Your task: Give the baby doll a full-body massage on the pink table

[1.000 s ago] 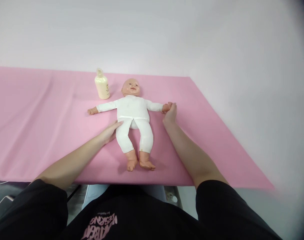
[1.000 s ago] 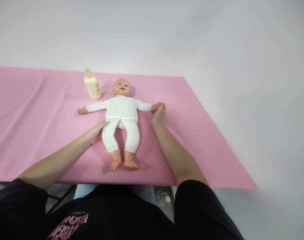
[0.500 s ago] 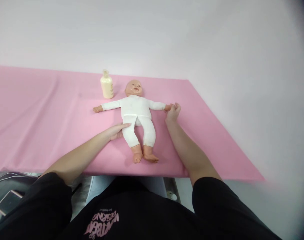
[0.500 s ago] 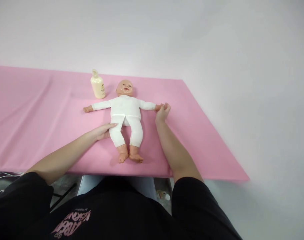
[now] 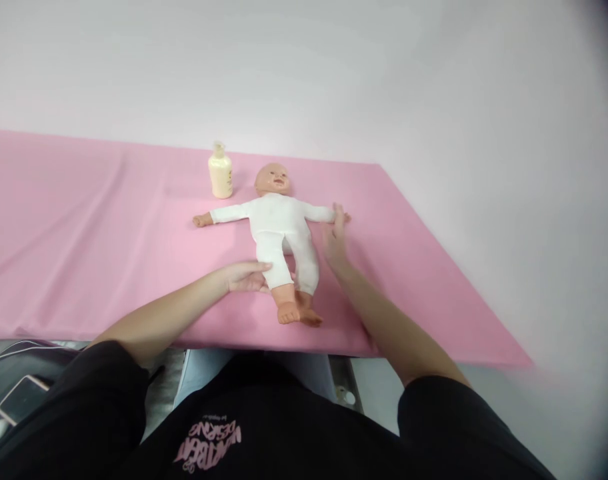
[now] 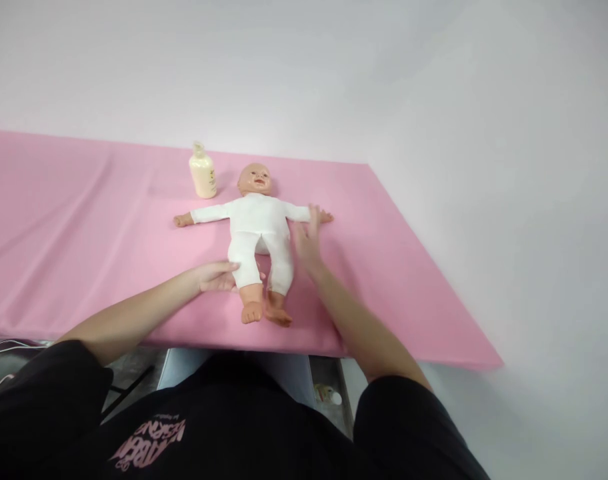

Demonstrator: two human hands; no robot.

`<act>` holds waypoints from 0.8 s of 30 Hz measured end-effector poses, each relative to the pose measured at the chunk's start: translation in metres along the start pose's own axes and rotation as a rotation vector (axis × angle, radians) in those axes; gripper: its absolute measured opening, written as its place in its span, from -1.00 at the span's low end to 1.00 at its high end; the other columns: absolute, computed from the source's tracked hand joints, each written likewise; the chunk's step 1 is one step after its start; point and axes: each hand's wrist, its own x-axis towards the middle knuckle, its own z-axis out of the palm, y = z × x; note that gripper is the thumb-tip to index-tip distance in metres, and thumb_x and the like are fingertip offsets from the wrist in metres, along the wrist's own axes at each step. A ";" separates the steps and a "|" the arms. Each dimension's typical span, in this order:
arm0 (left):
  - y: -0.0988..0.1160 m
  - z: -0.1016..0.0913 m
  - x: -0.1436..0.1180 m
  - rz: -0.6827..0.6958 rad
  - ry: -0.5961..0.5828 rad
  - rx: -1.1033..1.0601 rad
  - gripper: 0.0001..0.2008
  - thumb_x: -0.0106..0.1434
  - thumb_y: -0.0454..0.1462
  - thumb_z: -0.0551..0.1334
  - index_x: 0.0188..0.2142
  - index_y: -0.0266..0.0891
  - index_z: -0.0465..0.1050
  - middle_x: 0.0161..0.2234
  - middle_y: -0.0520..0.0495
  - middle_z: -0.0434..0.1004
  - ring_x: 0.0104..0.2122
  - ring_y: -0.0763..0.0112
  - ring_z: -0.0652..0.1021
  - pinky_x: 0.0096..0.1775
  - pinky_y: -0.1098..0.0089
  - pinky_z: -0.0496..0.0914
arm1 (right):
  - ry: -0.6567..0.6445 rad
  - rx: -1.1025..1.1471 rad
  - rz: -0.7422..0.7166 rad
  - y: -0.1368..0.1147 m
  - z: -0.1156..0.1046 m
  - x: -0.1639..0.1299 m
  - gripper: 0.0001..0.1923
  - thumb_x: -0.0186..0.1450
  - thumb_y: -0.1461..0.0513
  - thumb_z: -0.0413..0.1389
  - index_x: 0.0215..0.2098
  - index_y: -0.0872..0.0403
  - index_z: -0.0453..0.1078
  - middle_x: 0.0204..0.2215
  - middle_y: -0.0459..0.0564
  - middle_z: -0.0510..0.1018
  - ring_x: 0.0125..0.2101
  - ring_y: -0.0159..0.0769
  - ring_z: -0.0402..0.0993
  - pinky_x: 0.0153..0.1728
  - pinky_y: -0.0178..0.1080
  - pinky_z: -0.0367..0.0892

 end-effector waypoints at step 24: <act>0.045 -0.008 -0.021 -0.179 0.132 0.469 -0.44 0.02 -0.12 0.61 0.00 -0.20 0.60 -0.05 -0.14 0.71 -0.04 0.15 0.68 0.03 0.16 0.55 | -0.878 -0.110 -0.987 -0.089 -0.027 -0.088 -0.65 0.36 -0.01 0.24 -0.02 0.01 0.57 0.25 0.15 0.54 0.44 0.01 0.19 0.45 0.12 0.08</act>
